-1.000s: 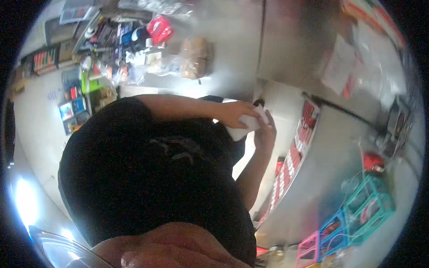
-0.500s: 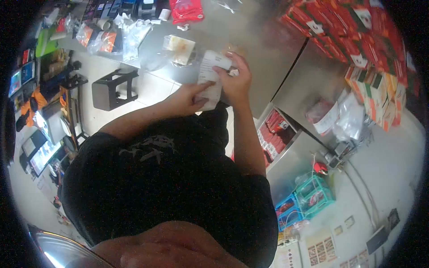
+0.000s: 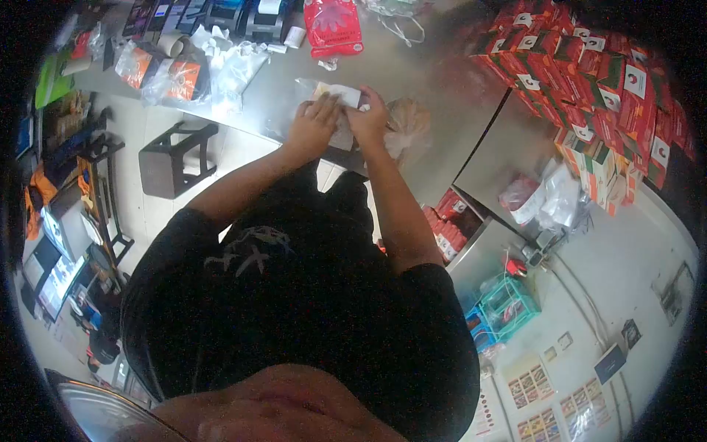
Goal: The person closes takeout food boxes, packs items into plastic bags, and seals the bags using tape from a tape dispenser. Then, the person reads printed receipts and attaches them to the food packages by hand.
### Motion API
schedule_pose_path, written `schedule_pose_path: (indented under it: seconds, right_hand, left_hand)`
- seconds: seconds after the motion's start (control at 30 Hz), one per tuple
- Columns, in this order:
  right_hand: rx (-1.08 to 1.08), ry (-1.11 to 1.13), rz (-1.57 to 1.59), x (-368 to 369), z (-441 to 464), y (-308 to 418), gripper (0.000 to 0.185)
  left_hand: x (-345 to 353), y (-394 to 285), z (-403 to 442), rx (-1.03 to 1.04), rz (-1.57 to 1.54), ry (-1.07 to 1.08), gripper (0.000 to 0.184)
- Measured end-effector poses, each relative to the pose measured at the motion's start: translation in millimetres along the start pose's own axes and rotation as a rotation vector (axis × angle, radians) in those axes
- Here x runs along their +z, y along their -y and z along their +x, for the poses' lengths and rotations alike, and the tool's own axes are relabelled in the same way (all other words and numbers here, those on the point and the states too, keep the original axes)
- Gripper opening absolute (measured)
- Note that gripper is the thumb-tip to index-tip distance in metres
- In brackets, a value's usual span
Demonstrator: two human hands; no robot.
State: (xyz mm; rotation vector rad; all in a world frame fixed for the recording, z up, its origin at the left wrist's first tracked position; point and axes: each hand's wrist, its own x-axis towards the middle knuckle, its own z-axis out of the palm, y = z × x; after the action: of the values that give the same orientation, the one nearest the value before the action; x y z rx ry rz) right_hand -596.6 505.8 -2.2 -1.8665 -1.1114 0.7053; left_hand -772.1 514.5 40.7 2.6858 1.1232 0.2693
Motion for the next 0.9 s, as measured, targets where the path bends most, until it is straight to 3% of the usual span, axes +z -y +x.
schedule_pose_path:
  seconds: [0.1,0.17,0.23,0.3,0.4,0.5,0.6,0.67,0.73,0.77,0.87,0.9]
  right_hand:
    - [0.047,0.000,-0.058,-8.5,8.8,-6.8,0.053]
    - [0.163,0.047,0.069,-20.5,24.2,1.2,0.043]
    - [0.129,0.114,0.112,-20.5,29.3,4.2,0.033]
    - [-0.052,0.191,0.067,-12.5,27.4,4.4,0.023]
    - [0.042,0.075,-0.147,9.0,17.9,-14.1,0.021]
    - [0.577,0.206,0.341,16.9,24.0,-21.9,0.023]
    - [0.596,0.257,0.343,16.0,33.2,-14.7,0.020]
    - [0.876,0.388,0.488,26.5,43.3,-35.9,0.019]
    - [0.712,0.406,0.498,38.1,38.5,-68.2,0.029]
    - [0.602,0.517,0.199,15.4,47.7,-42.2,0.040]
    - [0.487,0.344,-0.218,6.3,69.5,-2.3,0.040]
    - [0.306,0.171,0.026,-15.7,65.4,8.3,0.028]
  left_hand:
    - [14.9,15.1,-10.7,0.025,-0.022,0.033,0.053]
    - [11.9,17.5,-7.0,0.037,-0.034,0.038,0.053]
    - [6.4,17.9,-4.8,0.042,-0.043,0.044,0.053]
    - [1.9,17.4,-3.3,0.050,-0.048,0.051,0.053]
    - [2.9,15.8,-1.7,0.032,-0.063,0.074,0.053]
    - [5.0,14.3,0.6,0.014,-0.081,0.087,0.052]
    - [-2.2,10.2,5.3,-0.003,-0.042,0.134,0.053]
    - [-6.4,5.6,7.8,-0.035,0.012,0.229,0.055]
    - [-2.6,0.1,7.8,-0.022,0.067,0.323,0.056]
    - [0.4,1.0,9.1,-0.007,0.101,0.368,0.056]
    - [-13.8,-22.6,21.6,0.004,0.262,0.400,0.058]
    - [-16.8,-28.2,22.7,0.027,0.280,0.404,0.059]
